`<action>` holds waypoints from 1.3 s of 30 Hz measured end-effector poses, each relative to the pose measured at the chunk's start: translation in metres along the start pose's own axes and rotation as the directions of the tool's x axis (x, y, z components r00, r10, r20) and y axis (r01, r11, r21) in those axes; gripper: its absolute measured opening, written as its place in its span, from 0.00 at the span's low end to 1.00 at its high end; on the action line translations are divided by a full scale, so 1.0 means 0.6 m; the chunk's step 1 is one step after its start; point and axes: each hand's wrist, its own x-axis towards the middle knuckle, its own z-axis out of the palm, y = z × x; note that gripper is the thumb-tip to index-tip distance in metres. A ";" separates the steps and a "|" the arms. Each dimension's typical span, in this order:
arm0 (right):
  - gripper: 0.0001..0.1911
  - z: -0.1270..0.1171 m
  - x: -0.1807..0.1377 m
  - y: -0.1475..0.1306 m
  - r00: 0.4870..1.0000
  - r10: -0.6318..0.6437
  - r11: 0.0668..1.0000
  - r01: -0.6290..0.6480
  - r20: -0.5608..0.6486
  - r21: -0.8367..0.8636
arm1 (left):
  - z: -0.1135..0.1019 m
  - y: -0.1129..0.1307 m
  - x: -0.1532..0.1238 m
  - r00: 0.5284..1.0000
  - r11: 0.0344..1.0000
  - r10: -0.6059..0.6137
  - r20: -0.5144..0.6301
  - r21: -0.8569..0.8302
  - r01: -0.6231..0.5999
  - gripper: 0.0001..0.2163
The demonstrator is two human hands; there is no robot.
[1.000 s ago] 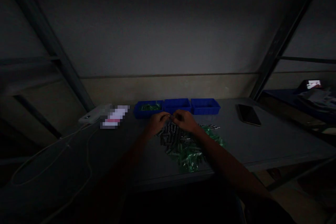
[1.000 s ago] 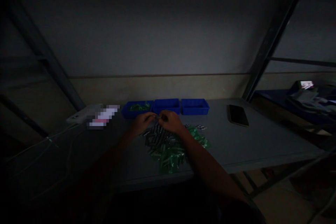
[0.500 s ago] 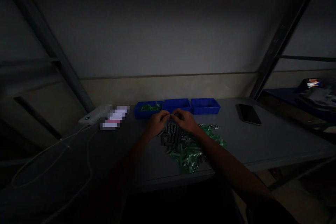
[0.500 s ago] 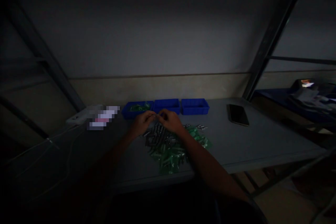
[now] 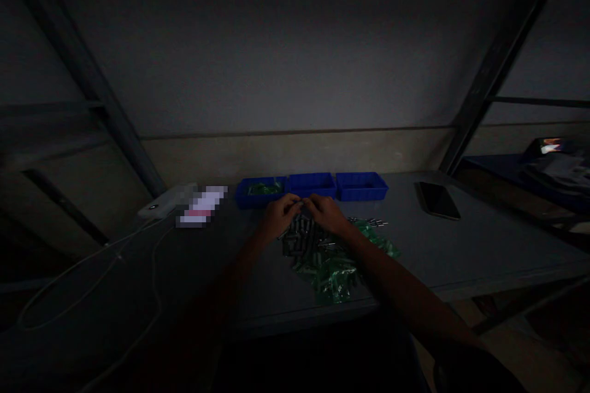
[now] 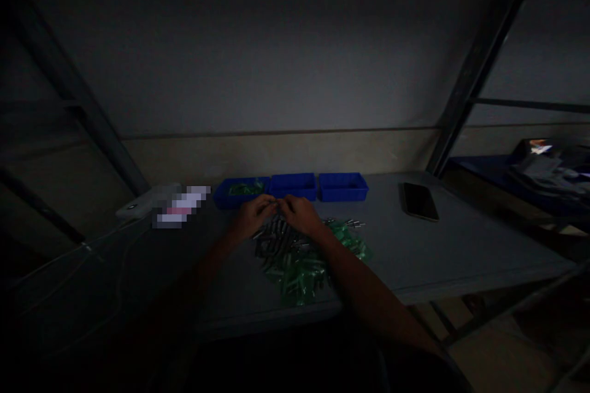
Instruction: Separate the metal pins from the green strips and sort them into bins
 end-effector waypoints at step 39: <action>0.14 -0.002 -0.003 -0.007 1.000 -0.015 0.997 0.014 -0.013 -0.072 | 0.002 0.002 -0.006 0.988 0.978 0.148 -0.033 0.151 -0.141 0.07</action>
